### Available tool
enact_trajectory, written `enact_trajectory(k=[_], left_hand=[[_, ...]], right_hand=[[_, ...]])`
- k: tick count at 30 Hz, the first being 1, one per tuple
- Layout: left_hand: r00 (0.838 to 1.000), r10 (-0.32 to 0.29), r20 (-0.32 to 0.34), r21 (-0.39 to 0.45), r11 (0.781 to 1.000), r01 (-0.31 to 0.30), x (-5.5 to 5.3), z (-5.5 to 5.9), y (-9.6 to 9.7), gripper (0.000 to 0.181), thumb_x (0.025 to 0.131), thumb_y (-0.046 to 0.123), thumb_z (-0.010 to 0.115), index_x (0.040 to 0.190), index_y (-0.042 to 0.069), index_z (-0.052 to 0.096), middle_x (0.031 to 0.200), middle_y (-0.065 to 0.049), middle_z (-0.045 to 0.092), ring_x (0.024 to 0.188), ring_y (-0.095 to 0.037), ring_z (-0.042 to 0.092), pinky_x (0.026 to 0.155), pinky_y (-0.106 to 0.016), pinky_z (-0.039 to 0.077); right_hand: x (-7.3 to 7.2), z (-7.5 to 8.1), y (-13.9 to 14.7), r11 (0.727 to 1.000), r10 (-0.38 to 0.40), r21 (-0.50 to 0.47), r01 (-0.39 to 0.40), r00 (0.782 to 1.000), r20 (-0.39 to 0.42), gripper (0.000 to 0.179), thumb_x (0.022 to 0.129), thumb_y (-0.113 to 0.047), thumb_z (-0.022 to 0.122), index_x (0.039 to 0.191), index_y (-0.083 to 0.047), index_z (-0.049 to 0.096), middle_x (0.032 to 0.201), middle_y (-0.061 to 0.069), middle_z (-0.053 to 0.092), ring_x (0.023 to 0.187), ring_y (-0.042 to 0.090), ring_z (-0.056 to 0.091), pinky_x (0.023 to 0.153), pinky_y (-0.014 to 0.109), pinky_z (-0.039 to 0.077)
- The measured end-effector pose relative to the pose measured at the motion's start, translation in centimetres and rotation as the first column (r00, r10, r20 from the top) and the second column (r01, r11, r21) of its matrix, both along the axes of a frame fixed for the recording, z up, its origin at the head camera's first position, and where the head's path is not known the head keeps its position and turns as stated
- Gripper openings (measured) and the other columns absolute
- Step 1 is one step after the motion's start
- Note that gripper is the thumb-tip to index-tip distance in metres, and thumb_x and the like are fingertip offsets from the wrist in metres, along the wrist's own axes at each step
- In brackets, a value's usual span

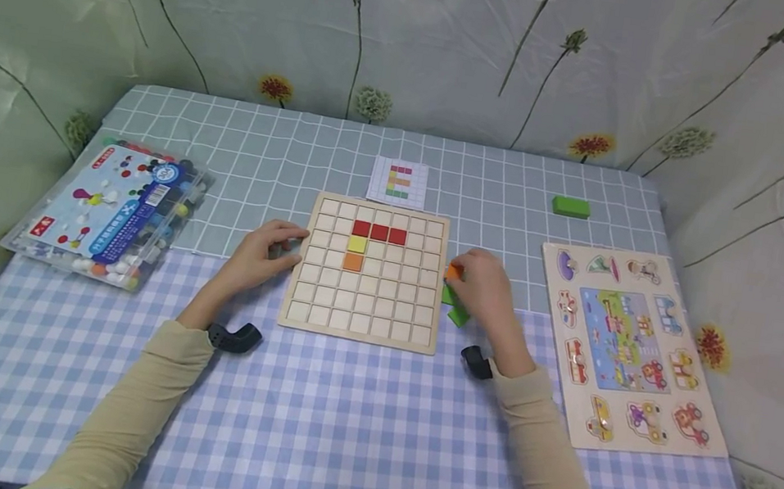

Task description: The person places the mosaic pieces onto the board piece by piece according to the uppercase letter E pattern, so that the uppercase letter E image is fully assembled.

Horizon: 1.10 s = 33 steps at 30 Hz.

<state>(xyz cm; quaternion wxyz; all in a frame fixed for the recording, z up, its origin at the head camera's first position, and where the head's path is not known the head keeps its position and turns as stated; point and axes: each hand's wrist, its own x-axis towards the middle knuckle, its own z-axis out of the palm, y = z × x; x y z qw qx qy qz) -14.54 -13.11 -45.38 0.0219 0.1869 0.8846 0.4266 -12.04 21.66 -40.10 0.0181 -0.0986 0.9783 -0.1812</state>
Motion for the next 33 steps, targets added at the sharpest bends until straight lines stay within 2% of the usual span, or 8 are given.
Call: enact_trajectory(k=[11,23,33], left_hand=[[1.0,0.001,-0.002,-0.005,1.0,-0.001,0.1,0.2,0.1,0.039,0.086,0.007,0.065,0.124,0.001,0.059,0.123,-0.016,0.057,0.093,-0.027,0.056,0.077,-0.038,0.043],[1.0,0.005,0.0,-0.004,1.0,-0.005,0.1,0.1,0.0,0.039,0.086,0.007,0.065,0.124,0.0,0.059,0.123,-0.017,0.057,0.093,-0.028,0.055,0.077,-0.038,0.043],[1.0,0.007,0.021,-0.008,1.0,-0.007,0.1,0.1,0.1,0.039,0.086,0.008,0.065,0.124,0.001,0.059,0.124,-0.016,0.056,0.094,-0.028,0.056,0.078,-0.038,0.044]], right_hand=[[-0.5,0.2,-3.1,0.996,0.085,-0.013,-0.085,0.996,0.026,0.029,0.08,-0.011,0.071,0.105,0.004,0.069,0.102,0.019,0.066,0.094,0.032,0.061,0.081,0.043,0.05],[-1.1,-0.2,-6.7,0.987,0.16,-0.023,-0.16,0.987,0.013,0.024,0.081,-0.01,0.07,0.103,0.002,0.07,0.099,0.016,0.067,0.089,0.027,0.06,0.081,0.039,0.051],[-1.5,-0.4,-8.3,0.982,0.183,-0.039,-0.183,0.983,0.015,0.024,0.081,-0.011,0.07,0.103,0.001,0.071,0.099,0.013,0.067,0.09,0.025,0.06,0.082,0.036,0.051]])
